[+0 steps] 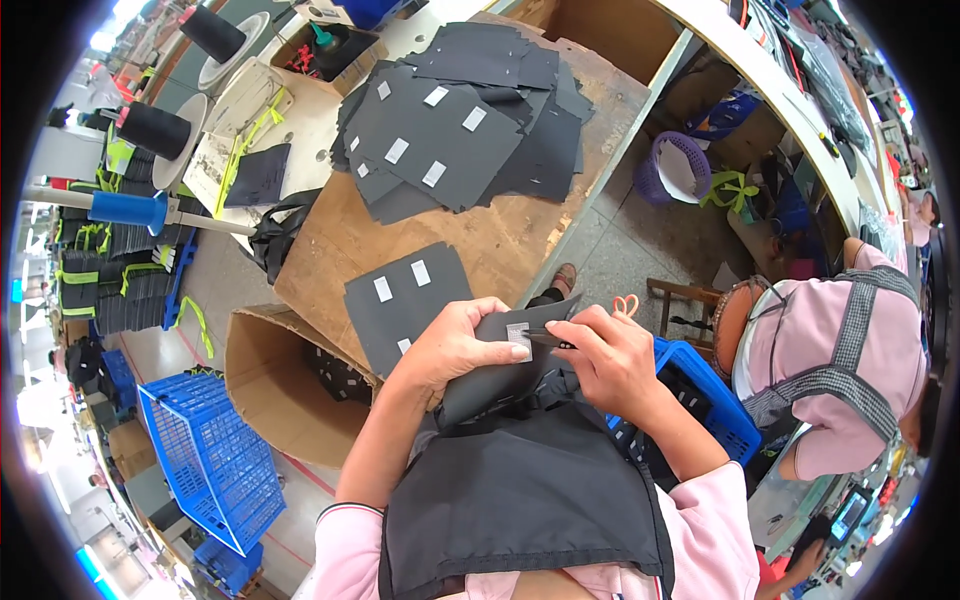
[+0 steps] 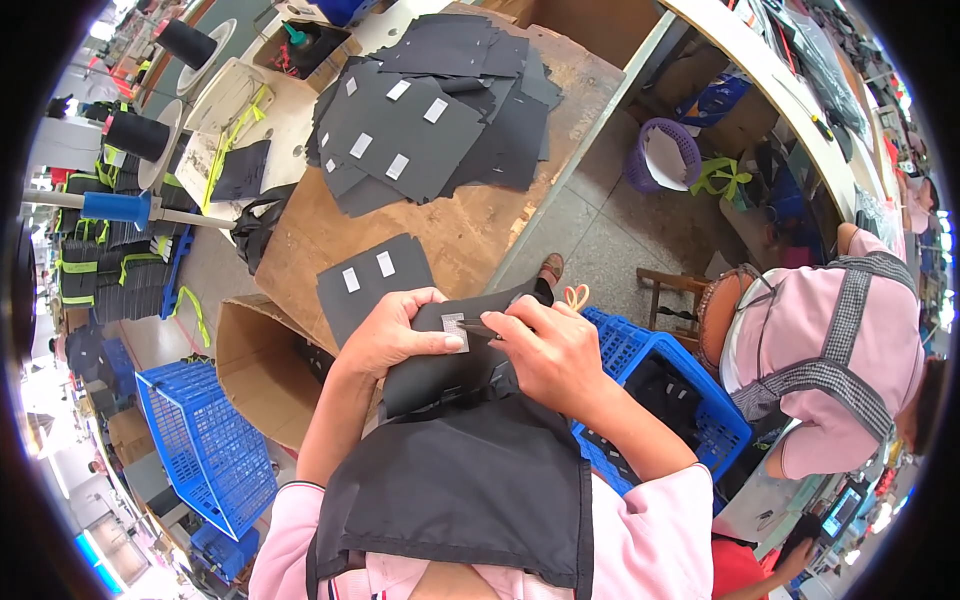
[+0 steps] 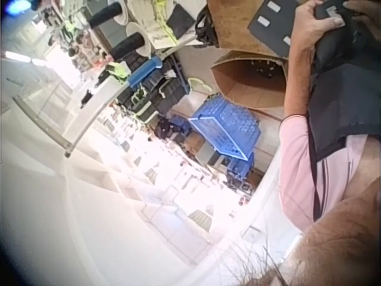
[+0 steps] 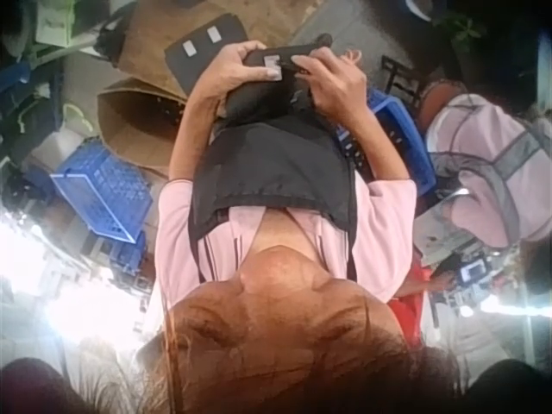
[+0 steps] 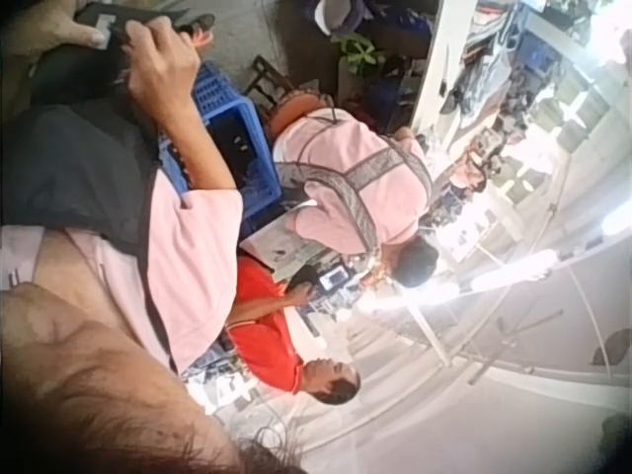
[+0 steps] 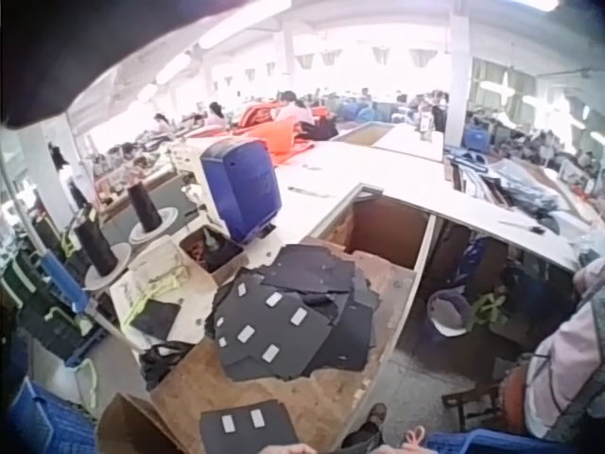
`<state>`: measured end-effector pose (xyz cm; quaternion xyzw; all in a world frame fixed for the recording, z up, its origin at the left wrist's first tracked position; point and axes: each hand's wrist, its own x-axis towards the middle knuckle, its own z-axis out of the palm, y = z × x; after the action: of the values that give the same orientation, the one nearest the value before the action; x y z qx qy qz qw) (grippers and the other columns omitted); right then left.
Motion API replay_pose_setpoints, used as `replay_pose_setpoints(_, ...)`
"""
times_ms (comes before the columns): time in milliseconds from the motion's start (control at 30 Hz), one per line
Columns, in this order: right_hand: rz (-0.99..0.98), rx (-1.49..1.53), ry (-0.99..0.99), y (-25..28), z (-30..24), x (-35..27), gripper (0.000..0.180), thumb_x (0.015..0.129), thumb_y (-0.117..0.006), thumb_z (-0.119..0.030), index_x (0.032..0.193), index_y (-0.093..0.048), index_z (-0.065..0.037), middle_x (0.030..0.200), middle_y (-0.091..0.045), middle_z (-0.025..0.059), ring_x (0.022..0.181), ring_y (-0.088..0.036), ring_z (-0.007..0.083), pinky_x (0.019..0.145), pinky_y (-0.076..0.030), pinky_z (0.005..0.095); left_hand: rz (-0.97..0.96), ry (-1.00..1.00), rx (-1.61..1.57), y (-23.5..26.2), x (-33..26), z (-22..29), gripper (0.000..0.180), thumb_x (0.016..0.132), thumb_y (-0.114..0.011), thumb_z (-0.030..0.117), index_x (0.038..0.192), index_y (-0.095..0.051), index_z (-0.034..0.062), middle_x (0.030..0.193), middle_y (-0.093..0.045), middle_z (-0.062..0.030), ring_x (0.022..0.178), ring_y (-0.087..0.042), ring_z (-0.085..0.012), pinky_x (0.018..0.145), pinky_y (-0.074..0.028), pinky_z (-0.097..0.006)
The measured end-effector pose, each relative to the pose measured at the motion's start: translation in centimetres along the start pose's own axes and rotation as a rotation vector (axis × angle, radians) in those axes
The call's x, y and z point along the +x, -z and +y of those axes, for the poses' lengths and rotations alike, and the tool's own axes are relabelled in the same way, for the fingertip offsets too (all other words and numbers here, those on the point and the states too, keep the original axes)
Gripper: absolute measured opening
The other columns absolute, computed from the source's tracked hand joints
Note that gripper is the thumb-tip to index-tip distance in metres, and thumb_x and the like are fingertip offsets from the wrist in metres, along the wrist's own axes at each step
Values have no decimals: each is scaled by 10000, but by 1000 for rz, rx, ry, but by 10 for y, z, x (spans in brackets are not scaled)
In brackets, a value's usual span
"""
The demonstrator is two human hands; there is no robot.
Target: The person is sorting and cleaning small grey fabric pieces with attached square patches, using snips to remove excess threads.
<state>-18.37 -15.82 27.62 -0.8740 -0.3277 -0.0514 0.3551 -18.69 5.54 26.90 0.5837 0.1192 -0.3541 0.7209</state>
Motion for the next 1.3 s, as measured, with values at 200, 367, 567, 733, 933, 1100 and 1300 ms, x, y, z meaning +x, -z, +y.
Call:
replay_pose_setpoints(200,6,-22,18,0,-1,2,308,630,-702,-33,927,-636,-76,753,-579,50,589,-532,223,535,-415,319,19,29,24,-2,-1,3,326,648,-782,99,891,-576,26,774,-611,-13,675,-552,-60,626,-442,-201)
replay_pose_setpoints(367,120,9,-19,-3,-1,-2,256,656,-703,-73,900,-625,-70,758,-549,28,613,-550,180,532,-392,292,-2,7,21,0,1,4,341,669,-772,143,918,-584,3,790,-614,-30,693,-560,-80,645,-458,-223)
replay_pose_setpoints(567,277,597,-548,-9,23,-18,313,750,-590,65,1044,-565,-41,874,-529,40,741,-545,116,603,-438,243,190,-206,-237,9,-10,9,260,711,-732,35,923,-582,35,811,-628,-38,711,-591,-89,660,-494,-241)
replay_pose_setpoints(733,-4,1549,-1172,-67,48,-48,360,931,-493,-238,1205,-458,-7,1069,-599,134,474,-356,39,420,-284,165,199,-337,-461,18,5,-18,281,705,-739,14,940,-590,51,861,-634,-30,773,-611,-118,711,-505,-264)
replay_pose_setpoints(933,-193,1728,-1006,-68,54,15,438,892,-573,-265,1211,-453,11,1117,-612,139,424,-292,30,368,-244,169,151,-367,-470,22,-14,-68,314,687,-713,-75,956,-609,49,881,-637,-22,811,-611,-136,737,-506,-279)
replay_pose_setpoints(1100,-163,1411,-1323,-106,69,-31,247,929,-501,-286,867,-590,-64,612,-506,-50,397,-360,39,354,-238,188,28,-547,-395,24,-26,-73,398,650,-713,-130,998,-620,40,951,-644,-38,873,-607,-146,765,-510,-289)
replay_pose_setpoints(1300,-140,1756,-926,-51,88,-1,441,903,-518,-398,1062,-593,5,548,-467,-46,366,-282,27,342,-225,201,10,-747,352,41,-21,-85,675,642,-775,-28,1251,-490,33,1205,-547,-71,1088,-530,-201,887,-472,-340)
